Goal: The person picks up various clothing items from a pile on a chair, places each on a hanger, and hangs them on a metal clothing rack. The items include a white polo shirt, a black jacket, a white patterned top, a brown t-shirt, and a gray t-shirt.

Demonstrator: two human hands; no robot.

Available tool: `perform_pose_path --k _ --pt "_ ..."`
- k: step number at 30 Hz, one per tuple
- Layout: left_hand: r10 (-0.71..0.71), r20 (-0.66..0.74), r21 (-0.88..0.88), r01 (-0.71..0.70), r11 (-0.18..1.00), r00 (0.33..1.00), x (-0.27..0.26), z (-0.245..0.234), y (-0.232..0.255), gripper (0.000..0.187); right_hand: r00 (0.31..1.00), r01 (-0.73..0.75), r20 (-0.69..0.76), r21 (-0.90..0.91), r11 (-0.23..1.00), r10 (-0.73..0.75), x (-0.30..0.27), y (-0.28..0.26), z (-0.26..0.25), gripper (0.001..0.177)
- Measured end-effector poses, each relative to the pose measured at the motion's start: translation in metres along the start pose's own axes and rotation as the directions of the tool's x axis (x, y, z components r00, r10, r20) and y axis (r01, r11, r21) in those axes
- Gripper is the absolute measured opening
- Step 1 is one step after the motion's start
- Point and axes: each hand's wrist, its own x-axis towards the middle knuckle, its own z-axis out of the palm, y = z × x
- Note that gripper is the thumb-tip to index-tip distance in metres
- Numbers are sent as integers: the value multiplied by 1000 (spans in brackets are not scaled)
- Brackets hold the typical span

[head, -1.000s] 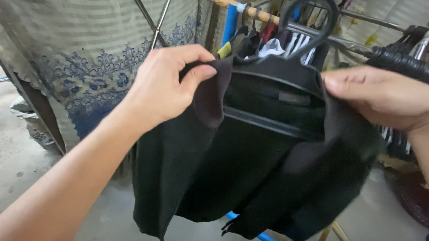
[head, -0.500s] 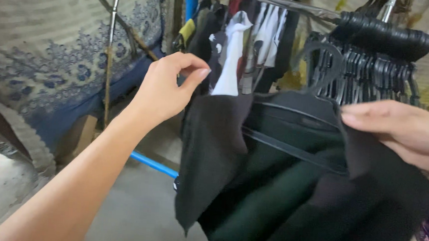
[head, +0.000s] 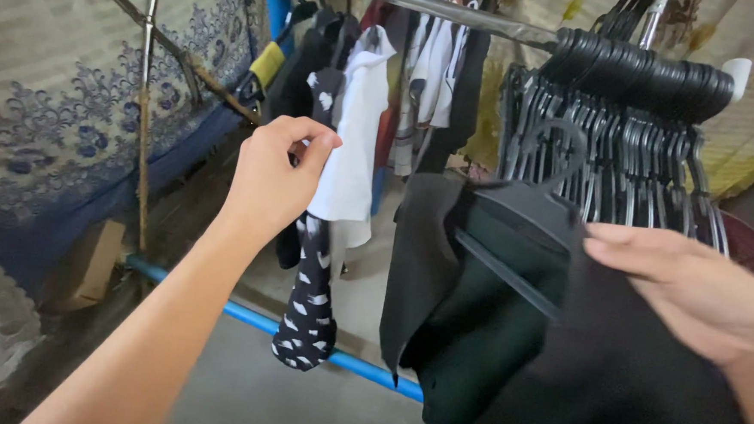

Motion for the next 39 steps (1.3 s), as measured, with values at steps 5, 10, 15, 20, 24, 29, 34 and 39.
perform_pose_path --k 5,10,15,20,24,29,34,39 --pt "-26 -16 -19 26 999 1000 25 30 -3 22 996 1 86 95 995 -9 37 -6 8 55" --pt "-72 -33 -13 72 997 997 47 46 7 21 953 78 269 240 968 -143 79 -16 15 50" --pt "-155 -30 -15 155 988 987 61 53 8 20 915 145 329 273 951 -234 104 -35 32 43" --pt "-133 -57 16 134 991 989 80 53 -1 21 908 154 325 325 933 -263 130 -55 66 35" --pt "62 -131 32 -58 998 989 106 54 -27 16 832 194 349 546 815 -432 201 -49 94 43" --pt "164 -78 141 -152 978 983 155 57 -44 17 863 217 273 560 800 -425 218 -74 131 46" --pt "124 -11 209 -119 971 992 212 67 -47 24 885 229 228 545 806 -406 247 -94 168 51" --pt "-83 252 375 -18 927 964 244 65 -44 40 886 270 179 549 791 -427 263 -106 197 53"
